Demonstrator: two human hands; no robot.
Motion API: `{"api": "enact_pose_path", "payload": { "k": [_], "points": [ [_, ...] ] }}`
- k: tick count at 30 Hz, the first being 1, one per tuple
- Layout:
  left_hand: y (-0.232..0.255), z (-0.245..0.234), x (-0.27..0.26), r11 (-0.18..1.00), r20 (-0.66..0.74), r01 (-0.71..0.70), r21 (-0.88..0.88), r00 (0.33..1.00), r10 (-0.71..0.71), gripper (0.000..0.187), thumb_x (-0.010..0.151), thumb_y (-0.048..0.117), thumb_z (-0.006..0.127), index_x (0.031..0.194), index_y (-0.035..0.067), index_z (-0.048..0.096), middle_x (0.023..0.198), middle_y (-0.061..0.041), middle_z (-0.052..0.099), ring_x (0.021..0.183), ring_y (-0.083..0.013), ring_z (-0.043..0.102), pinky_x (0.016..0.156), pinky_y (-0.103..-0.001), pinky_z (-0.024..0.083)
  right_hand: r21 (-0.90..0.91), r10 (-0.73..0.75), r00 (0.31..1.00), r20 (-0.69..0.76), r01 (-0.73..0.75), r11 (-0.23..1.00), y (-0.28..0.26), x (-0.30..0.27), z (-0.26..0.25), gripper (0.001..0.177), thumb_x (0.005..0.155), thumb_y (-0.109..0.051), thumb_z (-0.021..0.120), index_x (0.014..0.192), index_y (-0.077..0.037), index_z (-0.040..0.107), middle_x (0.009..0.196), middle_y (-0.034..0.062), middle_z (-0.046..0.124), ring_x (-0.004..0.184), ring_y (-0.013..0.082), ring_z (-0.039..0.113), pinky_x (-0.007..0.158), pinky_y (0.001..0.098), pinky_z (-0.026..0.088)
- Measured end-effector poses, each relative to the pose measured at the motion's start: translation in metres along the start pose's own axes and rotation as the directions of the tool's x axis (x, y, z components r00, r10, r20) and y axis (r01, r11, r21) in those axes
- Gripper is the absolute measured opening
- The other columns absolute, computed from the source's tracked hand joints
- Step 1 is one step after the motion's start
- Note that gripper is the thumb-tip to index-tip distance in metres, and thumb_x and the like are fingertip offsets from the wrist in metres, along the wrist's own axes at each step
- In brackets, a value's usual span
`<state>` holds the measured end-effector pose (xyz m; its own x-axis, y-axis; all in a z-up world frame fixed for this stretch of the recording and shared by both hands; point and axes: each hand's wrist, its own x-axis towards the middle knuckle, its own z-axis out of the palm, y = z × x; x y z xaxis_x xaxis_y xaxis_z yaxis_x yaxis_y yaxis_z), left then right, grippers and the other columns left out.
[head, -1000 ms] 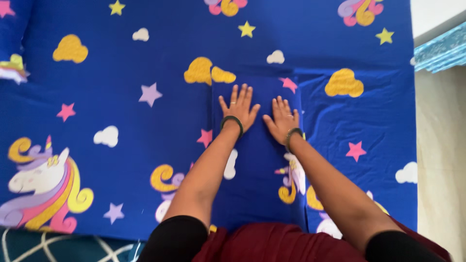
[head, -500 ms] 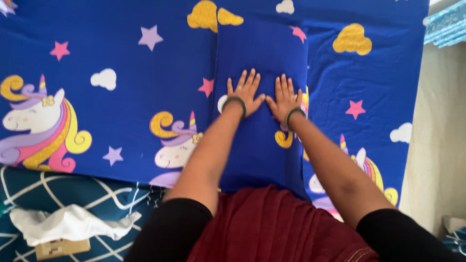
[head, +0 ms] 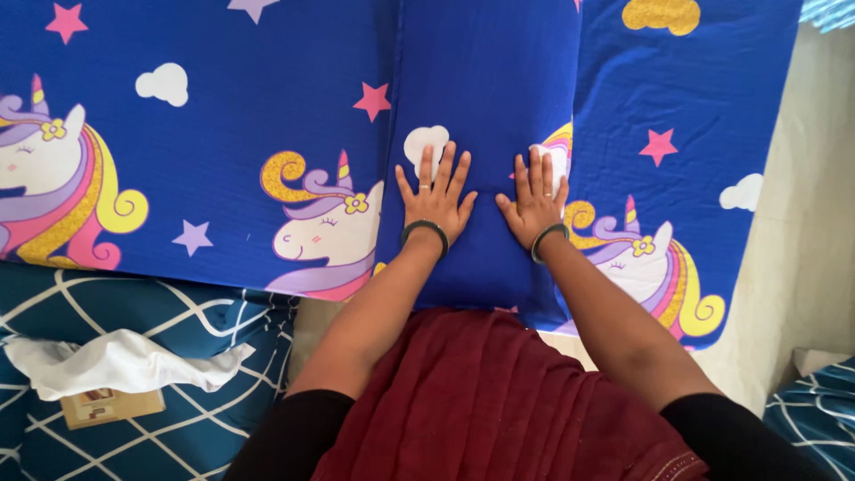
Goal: The person inserts a white pillow into a blue unicorn-patterned pillowcase on a bed. They align the pillow, roll it into the case, and smooth the fabric to fit the case fully. The finished pillow is placed on the bed.
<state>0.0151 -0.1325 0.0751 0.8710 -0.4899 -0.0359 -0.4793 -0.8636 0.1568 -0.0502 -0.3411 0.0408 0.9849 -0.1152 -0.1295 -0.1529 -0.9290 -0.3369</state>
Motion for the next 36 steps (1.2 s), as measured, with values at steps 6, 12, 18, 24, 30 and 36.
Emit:
{"api": "enact_pose_path", "payload": {
  "k": [6,12,18,24,30,36],
  "points": [
    [-0.049,0.010,0.005,0.874,-0.048,0.002,-0.487,0.998,-0.029,0.085,0.097,0.059,0.059,0.163,0.022,0.020,0.170,-0.007,0.028,0.158,-0.0323,0.026,0.127,-0.055,0.023,0.220,-0.048,0.998,0.041,0.038,0.975,0.021,0.018,-0.014,0.086,0.096,-0.059,0.051,0.164,-0.015,0.023,0.172,0.0136,0.016,0.160,0.0346,0.008,0.123,0.0573,0.014],
    [-0.103,0.039,-0.043,0.345,0.340,0.477,-0.808,0.857,-0.387,0.125,0.076,0.066,0.080,0.156,-0.007,0.017,0.152,-0.030,0.040,0.141,-0.0356,0.043,0.115,-0.040,0.036,0.582,0.266,0.962,-0.068,-0.178,0.793,0.036,0.012,0.014,0.086,0.100,-0.055,0.057,0.161,-0.002,0.028,0.163,0.0245,0.032,0.155,0.0392,0.023,0.125,0.0434,0.018],
    [-0.066,-0.021,-0.031,0.348,0.373,0.493,-0.797,0.856,-0.359,0.100,0.066,0.063,0.083,0.137,0.001,0.050,0.125,-0.021,0.068,0.116,-0.0323,0.069,0.100,-0.038,0.053,0.765,0.493,0.865,-0.094,-0.254,0.592,0.010,0.023,0.010,0.087,0.092,-0.053,0.064,0.160,-0.006,0.035,0.151,0.0205,0.053,0.138,0.0293,0.056,0.116,0.0381,0.043],
    [-0.021,-0.154,0.021,0.725,-0.016,0.139,-0.675,0.979,-0.202,0.074,0.080,0.052,0.081,0.130,0.004,0.055,0.113,-0.022,0.071,0.105,-0.0404,0.069,0.087,-0.046,0.054,0.994,0.383,0.918,-0.106,0.090,0.060,-0.011,0.027,-0.014,0.075,0.099,-0.055,0.055,0.157,-0.015,0.031,0.150,0.0113,0.048,0.137,0.0257,0.049,0.113,0.0372,0.041],
    [0.063,-0.196,0.022,0.920,-0.353,-0.354,-0.168,0.893,0.279,0.018,0.089,0.022,0.066,0.103,0.012,0.060,0.088,-0.007,0.067,0.085,-0.0318,0.068,0.072,-0.047,0.050,0.764,-0.070,0.976,0.205,-0.204,-0.613,0.000,0.053,0.005,0.062,0.102,-0.053,0.041,0.133,-0.003,0.059,0.133,0.0193,0.061,0.125,0.0338,0.057,0.106,0.0471,0.049],
    [0.053,-0.106,-0.014,0.836,-0.431,-0.529,0.145,0.727,0.535,0.010,0.089,0.021,0.063,0.098,0.018,0.062,0.087,-0.002,0.062,0.085,-0.0224,0.063,0.070,-0.041,0.046,0.719,0.033,0.886,0.462,-0.352,-0.599,0.039,0.071,-0.013,0.049,0.104,-0.042,0.041,0.134,-0.009,0.060,0.137,0.0138,0.061,0.126,0.0334,0.057,0.112,0.0522,0.044]
  ]
}}
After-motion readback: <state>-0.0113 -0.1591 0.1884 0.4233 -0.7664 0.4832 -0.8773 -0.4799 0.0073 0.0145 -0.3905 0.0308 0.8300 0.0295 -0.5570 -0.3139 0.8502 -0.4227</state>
